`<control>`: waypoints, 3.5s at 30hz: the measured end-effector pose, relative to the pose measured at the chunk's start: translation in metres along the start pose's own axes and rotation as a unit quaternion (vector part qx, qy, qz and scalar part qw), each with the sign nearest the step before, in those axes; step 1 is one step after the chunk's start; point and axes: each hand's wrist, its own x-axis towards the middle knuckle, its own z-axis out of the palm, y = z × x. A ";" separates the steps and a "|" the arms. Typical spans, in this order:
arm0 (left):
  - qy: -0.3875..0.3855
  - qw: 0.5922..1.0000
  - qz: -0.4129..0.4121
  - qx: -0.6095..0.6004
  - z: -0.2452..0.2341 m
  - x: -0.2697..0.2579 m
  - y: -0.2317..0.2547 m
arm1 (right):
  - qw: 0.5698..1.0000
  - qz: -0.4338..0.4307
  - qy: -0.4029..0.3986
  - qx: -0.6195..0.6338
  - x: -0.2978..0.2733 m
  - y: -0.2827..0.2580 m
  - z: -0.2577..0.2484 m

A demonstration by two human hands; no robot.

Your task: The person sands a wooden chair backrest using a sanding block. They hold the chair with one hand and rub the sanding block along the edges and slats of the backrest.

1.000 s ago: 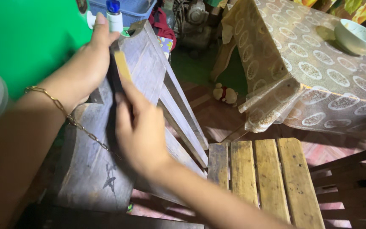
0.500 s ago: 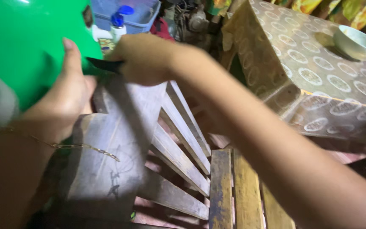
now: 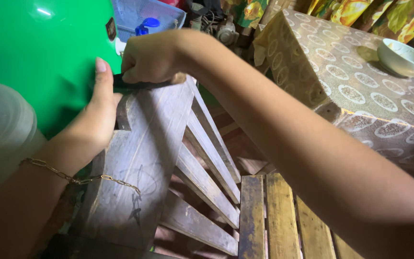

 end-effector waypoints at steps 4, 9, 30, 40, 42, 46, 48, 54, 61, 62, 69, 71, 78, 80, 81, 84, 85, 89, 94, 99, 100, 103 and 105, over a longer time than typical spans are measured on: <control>0.015 0.994 -0.063 0.085 -0.002 -0.015 0.023 | 0.994 0.065 -0.032 -0.079 -0.017 -0.010 -0.019; 0.014 0.988 -0.092 0.126 -0.001 -0.025 0.044 | 0.990 0.071 -0.021 -0.117 0.000 -0.012 -0.012; 0.009 0.964 0.082 0.252 -0.004 -0.030 0.039 | 0.964 -0.025 0.238 -0.118 0.024 0.010 0.046; 0.005 0.975 0.071 0.212 -0.003 -0.033 0.040 | 0.975 0.016 0.181 -0.126 0.004 0.010 0.031; 0.004 0.970 0.081 0.228 -0.004 -0.035 0.043 | 0.966 -0.012 0.223 -0.131 0.011 0.005 0.040; 0.011 0.966 0.074 0.248 -0.004 -0.034 0.044 | 0.978 -0.031 0.187 -0.083 0.004 0.011 0.033; 0.015 0.969 0.095 0.228 -0.002 -0.034 0.042 | 0.986 -0.029 0.137 -0.095 -0.015 0.025 0.022; 0.024 0.971 0.092 0.220 -0.001 -0.035 0.041 | 0.971 -0.027 0.192 -0.137 0.011 0.017 0.038; 0.008 0.971 0.107 0.212 -0.004 -0.034 0.038 | 0.963 -0.042 0.203 -0.169 0.037 0.005 0.049; 0.005 0.973 0.096 0.208 -0.004 -0.035 0.038 | 0.966 -0.055 0.164 -0.192 0.033 0.007 0.044; 0.028 0.978 0.075 0.192 -0.004 -0.039 0.039 | 0.962 -0.072 0.135 -0.224 -0.010 -0.002 0.022; 0.039 0.980 0.054 0.190 -0.002 -0.038 0.039 | 0.966 -0.062 0.179 -0.177 -0.029 0.000 0.022; 0.028 0.986 0.013 0.166 0.003 -0.033 0.031 | 0.946 -0.112 0.286 -0.104 -0.020 0.004 0.045; 0.000 0.988 0.021 0.156 0.003 -0.030 0.029 | 0.943 -0.116 0.296 -0.103 -0.006 0.004 0.048; -0.022 0.989 0.048 0.140 0.003 -0.027 0.028 | 0.944 -0.111 0.296 -0.097 0.002 0.001 0.048; -0.058 0.991 0.008 0.122 0.001 -0.021 0.026 | 0.947 -0.073 0.300 -0.085 0.011 -0.005 0.052; -0.066 0.990 -0.025 0.120 0.000 -0.020 0.025 | 0.948 -0.055 0.302 -0.081 0.011 -0.007 0.052; -0.030 0.990 -0.026 0.132 0.002 -0.024 0.025 | 0.950 -0.061 0.288 -0.101 -0.006 0.004 0.048; -0.038 0.989 -0.066 0.125 0.001 -0.025 0.028 | 0.949 -0.187 0.244 -0.065 -0.021 0.022 0.030; -0.023 0.991 -0.065 0.117 0.003 -0.026 0.026 | 0.964 -0.174 0.185 -0.075 -0.019 0.020 0.015; -0.020 0.990 -0.065 0.120 0.004 -0.027 0.026 | 0.961 -0.190 0.183 -0.082 -0.019 0.021 0.014; -0.010 0.989 -0.051 0.136 0.004 -0.025 0.028 | 0.974 -0.122 0.154 -0.111 0.000 0.008 0.024; -0.014 0.987 -0.077 0.138 0.002 -0.026 0.029 | 0.969 -0.133 0.189 -0.089 0.000 0.006 0.035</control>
